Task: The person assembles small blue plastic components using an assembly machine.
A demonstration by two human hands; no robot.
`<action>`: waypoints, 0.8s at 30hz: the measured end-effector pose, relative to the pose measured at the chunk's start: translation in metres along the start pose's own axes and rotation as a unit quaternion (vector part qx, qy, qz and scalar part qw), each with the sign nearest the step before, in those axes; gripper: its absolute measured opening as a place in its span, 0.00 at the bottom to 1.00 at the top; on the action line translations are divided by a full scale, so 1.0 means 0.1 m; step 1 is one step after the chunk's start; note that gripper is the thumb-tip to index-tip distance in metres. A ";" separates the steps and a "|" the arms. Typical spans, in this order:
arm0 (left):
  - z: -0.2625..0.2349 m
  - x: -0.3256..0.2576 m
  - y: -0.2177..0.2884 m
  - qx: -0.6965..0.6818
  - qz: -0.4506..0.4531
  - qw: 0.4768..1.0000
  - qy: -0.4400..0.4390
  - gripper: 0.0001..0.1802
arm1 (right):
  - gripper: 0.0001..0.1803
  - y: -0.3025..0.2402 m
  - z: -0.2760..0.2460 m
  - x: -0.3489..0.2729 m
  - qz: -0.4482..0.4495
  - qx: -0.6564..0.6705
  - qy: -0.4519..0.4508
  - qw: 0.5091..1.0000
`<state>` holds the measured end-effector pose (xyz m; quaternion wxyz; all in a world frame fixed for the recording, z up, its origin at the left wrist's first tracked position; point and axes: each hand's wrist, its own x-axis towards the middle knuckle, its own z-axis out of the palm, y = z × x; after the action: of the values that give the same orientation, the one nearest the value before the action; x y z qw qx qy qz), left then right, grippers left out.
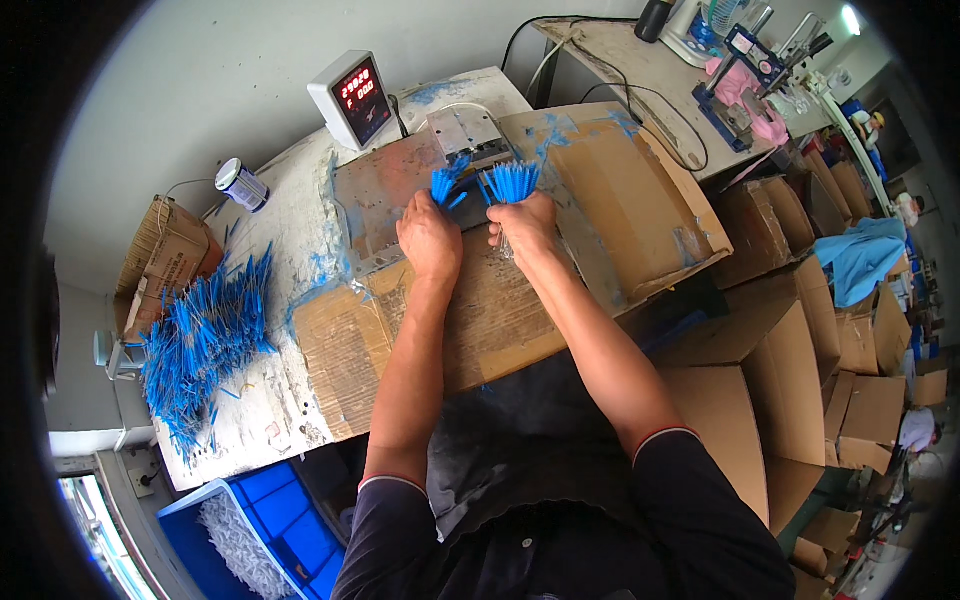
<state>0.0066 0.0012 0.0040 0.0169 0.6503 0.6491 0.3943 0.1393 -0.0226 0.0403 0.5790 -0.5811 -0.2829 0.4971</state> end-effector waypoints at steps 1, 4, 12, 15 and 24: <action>-0.02 0.00 0.02 -0.001 0.001 1.000 -0.001 0.10 | 0.07 -0.01 0.01 0.02 -0.003 -0.013 -0.001 1.000; -0.06 0.00 0.03 -0.023 -0.042 0.999 0.000 0.10 | 0.07 -0.01 0.06 0.07 -0.001 -0.047 0.017 0.999; -0.05 0.01 0.01 -0.035 -0.055 0.998 0.007 0.10 | 0.07 0.01 0.13 0.15 -0.005 -0.046 0.033 0.998; -0.03 0.02 0.01 -0.047 -0.033 0.998 0.041 0.11 | 0.06 0.02 0.11 0.18 -0.013 -0.052 0.033 0.998; -0.05 -0.01 0.05 -0.056 -0.027 0.998 -0.003 0.13 | 0.05 0.05 -0.01 0.18 -0.011 0.056 -0.029 0.998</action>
<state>0.0079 -0.0024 0.0093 0.0656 0.6315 0.6437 0.4273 0.1446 -0.0076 0.0310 0.6080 -0.5298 -0.2778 0.5220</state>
